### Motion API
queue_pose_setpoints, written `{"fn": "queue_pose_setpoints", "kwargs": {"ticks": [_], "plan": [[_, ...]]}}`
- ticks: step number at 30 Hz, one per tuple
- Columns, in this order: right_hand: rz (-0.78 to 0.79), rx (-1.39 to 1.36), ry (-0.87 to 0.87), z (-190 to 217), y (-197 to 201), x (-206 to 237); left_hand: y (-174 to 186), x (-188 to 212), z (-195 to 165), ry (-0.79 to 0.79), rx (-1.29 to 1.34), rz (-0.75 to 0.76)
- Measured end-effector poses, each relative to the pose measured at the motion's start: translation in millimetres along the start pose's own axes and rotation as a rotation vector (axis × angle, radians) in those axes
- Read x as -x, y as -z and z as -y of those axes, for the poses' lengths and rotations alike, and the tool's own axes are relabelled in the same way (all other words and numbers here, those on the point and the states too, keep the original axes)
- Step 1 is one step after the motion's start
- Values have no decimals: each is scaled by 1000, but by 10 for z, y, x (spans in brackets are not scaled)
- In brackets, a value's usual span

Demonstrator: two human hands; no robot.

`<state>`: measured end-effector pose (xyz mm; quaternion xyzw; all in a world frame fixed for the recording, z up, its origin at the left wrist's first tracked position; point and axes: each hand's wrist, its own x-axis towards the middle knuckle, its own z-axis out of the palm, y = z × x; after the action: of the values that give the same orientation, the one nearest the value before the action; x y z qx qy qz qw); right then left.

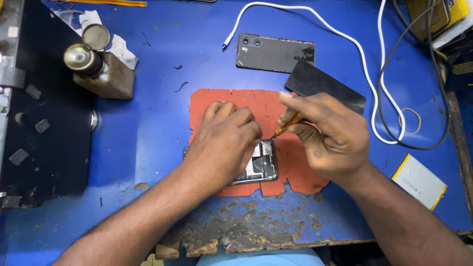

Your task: The person uses a screwdriver to remove screws from a disassembled smartphone, then uses a pencil to pry and lift internal components. The person handles the phone body, a detached screen, and small parts on a cluttered workbench.

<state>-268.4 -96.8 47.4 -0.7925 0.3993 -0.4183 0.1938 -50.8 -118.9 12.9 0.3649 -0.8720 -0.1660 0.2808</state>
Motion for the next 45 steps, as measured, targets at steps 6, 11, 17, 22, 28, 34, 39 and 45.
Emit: {"fn": "queue_pose_setpoints", "kwargs": {"ticks": [6,11,17,22,28,34,39,45], "plan": [[85,38,4,-49,-21,-1,35,10,9,11,9,59],[76,44,13,-73,-33,12,43,1,-6,24,29,77],[85,28,69,-95,-47,-13,31,4,-6,41,37,98],[77,-54,42,-50,-93,51,16,3,-2,43,39,89],[112,-140,4,-60,-88,48,19,-7,-16,69,22,121],[80,-233,-88,-83,-84,33,19,-1,-5,52,22,117],[30,-235,-119,-130,-98,35,10,3,3,33,26,113],[53,-146,-108,-112,-105,37,16,4,2,32,23,105]]}}
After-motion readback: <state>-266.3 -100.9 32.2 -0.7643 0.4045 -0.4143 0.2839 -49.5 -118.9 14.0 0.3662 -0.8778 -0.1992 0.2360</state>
